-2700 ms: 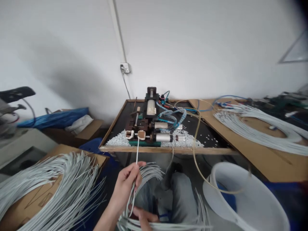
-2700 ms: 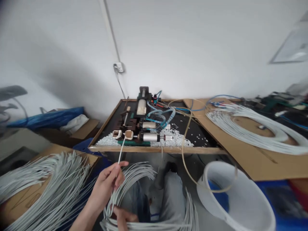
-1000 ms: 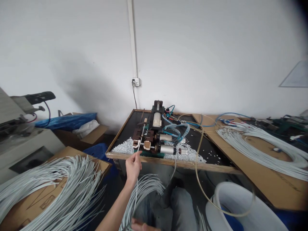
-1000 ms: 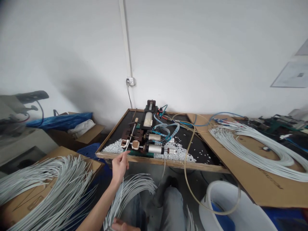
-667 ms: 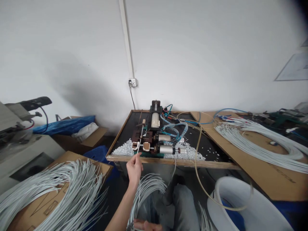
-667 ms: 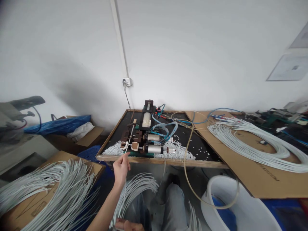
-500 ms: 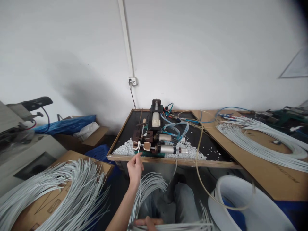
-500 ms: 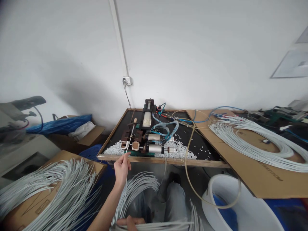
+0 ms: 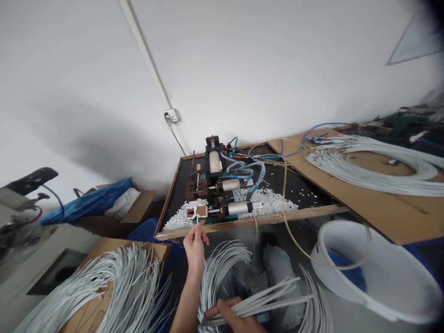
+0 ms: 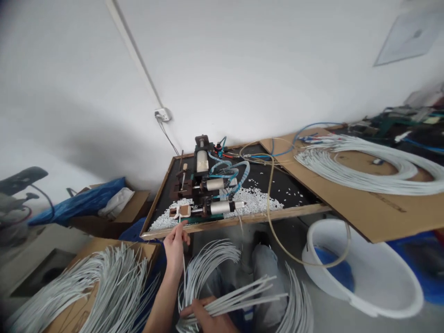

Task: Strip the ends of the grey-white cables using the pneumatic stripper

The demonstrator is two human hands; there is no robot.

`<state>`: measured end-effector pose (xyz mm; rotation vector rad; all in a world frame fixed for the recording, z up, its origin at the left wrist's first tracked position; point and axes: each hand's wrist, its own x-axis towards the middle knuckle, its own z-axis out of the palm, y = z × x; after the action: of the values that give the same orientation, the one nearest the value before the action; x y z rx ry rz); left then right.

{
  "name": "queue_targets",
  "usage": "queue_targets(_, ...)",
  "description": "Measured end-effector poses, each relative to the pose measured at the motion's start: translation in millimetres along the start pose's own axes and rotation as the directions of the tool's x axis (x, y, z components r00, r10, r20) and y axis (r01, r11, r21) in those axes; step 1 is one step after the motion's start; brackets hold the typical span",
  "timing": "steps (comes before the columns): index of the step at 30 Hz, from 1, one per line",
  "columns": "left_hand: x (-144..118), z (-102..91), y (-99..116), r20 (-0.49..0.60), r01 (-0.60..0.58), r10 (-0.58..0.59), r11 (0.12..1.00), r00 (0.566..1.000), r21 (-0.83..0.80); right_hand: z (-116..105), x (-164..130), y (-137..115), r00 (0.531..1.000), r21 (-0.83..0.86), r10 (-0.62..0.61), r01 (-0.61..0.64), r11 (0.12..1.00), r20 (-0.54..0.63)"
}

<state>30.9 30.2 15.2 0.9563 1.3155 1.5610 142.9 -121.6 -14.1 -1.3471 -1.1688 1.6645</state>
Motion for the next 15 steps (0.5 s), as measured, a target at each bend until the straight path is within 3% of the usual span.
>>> queue_targets(6,-22,-9.3,21,0.089,0.068,-0.066,0.998,0.994,-0.017,1,8,-7,0.990,0.054,-0.040,0.033,0.998,0.136)
queue_targets(9,-39,-20.0,26,0.104,0.037,-0.040,0.999,0.994,0.032,-2,5,-13,0.981,0.066,-0.073,0.062,0.996,0.181)
queue_targets(12,-52,-32.6,30,0.240,-0.063,-0.005,0.960,0.971,0.274,-5,-1,-21,0.967,0.062,-0.112,0.100,0.993,0.228)
queue_targets(15,-60,-38.8,34,0.447,-0.287,0.027,0.800,0.894,0.527,-7,-5,-28,0.948,0.055,-0.162,0.153,0.987,0.275)
